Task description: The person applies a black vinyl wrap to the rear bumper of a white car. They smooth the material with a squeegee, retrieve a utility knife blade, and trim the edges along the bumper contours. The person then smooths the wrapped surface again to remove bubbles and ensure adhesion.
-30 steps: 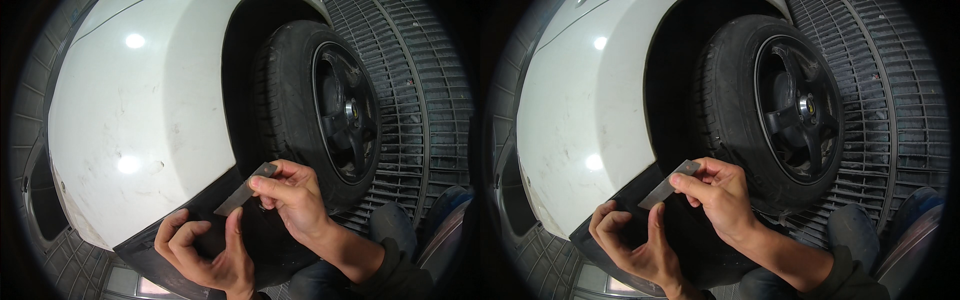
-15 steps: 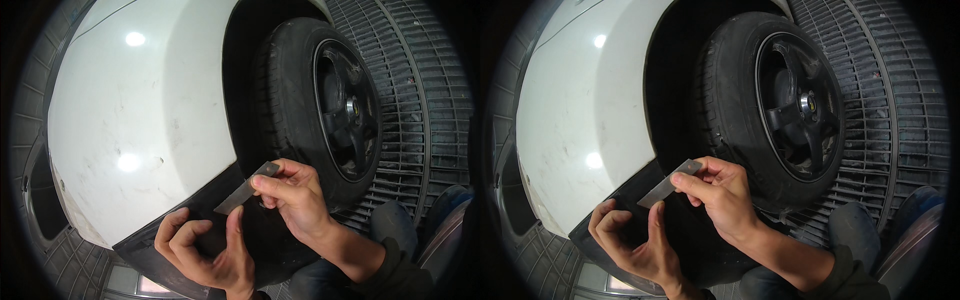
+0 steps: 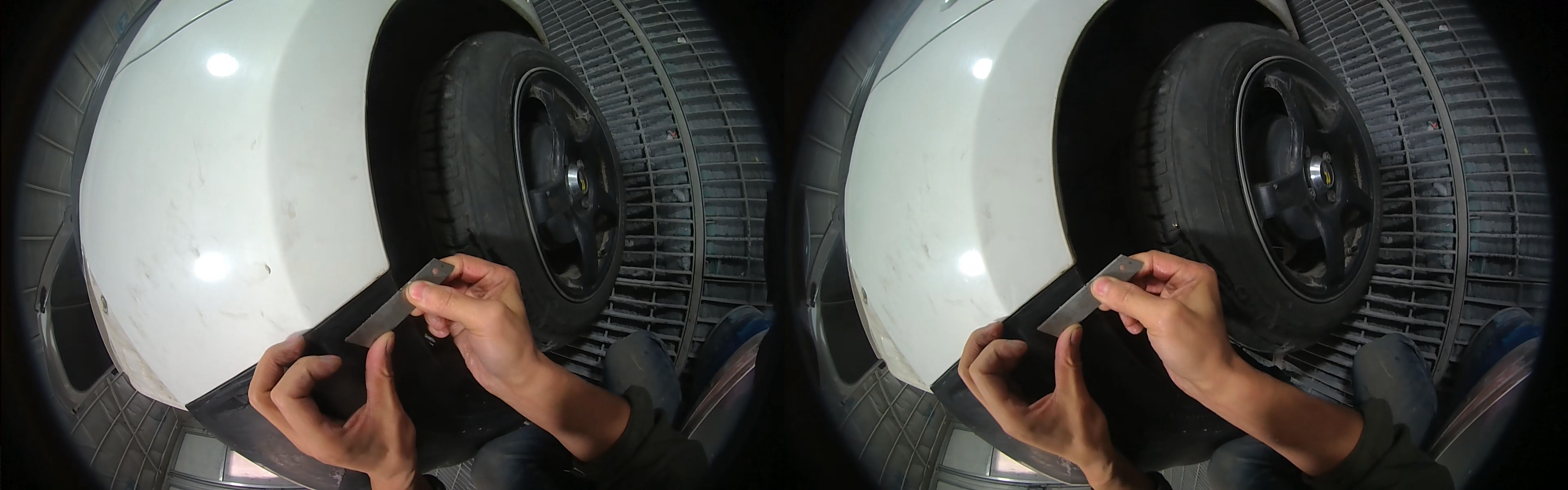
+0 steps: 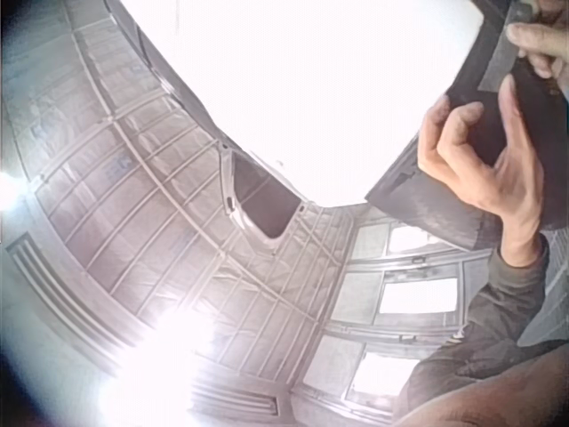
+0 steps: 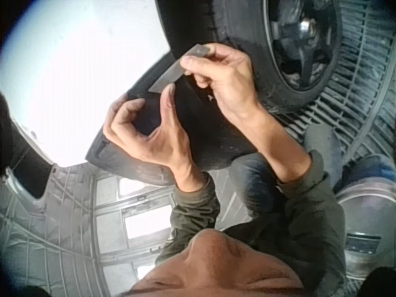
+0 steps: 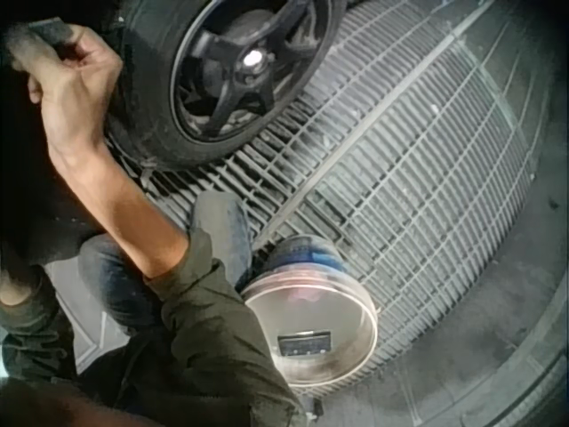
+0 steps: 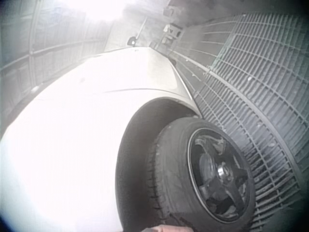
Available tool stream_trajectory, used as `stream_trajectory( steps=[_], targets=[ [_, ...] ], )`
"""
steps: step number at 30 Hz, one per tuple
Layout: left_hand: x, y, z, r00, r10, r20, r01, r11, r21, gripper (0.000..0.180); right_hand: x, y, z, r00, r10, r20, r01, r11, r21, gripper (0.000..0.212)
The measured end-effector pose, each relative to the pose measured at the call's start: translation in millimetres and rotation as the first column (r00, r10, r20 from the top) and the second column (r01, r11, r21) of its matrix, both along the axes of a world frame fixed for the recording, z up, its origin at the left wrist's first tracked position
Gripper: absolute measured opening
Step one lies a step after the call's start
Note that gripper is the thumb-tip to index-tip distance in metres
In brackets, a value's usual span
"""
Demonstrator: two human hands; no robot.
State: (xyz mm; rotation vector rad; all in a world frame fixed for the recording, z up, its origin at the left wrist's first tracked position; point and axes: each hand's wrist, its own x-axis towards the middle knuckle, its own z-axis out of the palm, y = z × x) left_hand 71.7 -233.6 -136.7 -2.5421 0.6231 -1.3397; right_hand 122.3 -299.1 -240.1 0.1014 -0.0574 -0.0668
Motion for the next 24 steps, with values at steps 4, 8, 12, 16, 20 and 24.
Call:
stream_trajectory(
  steps=[4,8,12,16,20,24],
  targets=[
    [-0.5,0.0,-1.1,1.0,0.001,0.011,-0.001,1.0,0.009,0.047,-3.0,1.0,-3.4,0.999,0.035,0.004,-0.035,0.999,-0.004,0.007],
    [-2.3,1.1,-4.1,0.999,-0.046,-0.001,0.046,0.999,0.012,0.046,-4.4,3.7,-6.1,1.0,0.013,0.007,-0.013,1.0,0.002,0.007],
    [-4.4,2.4,-4.3,0.999,-0.041,-0.012,0.041,0.999,-0.015,0.046,-5.8,4.2,-6.3,0.999,0.024,0.023,-0.024,1.0,-0.006,0.007],
    [-4.4,2.0,-4.7,1.0,-0.029,-0.005,0.029,1.0,-0.003,0.047,-3.9,3.2,-5.3,1.0,0.015,0.024,-0.015,1.0,-0.002,0.007],
    [-2.4,1.7,-5.7,1.0,-0.021,0.004,0.021,1.0,0.007,0.047,-3.8,0.6,-4.5,1.0,0.027,0.014,-0.027,1.0,0.003,0.008],
    [-2.6,0.6,-4.3,0.999,-0.038,-0.006,0.038,0.999,-0.019,0.046,-4.9,-0.4,-2.9,0.999,0.05,0.0,-0.05,0.999,-0.002,0.007]
  ],
)
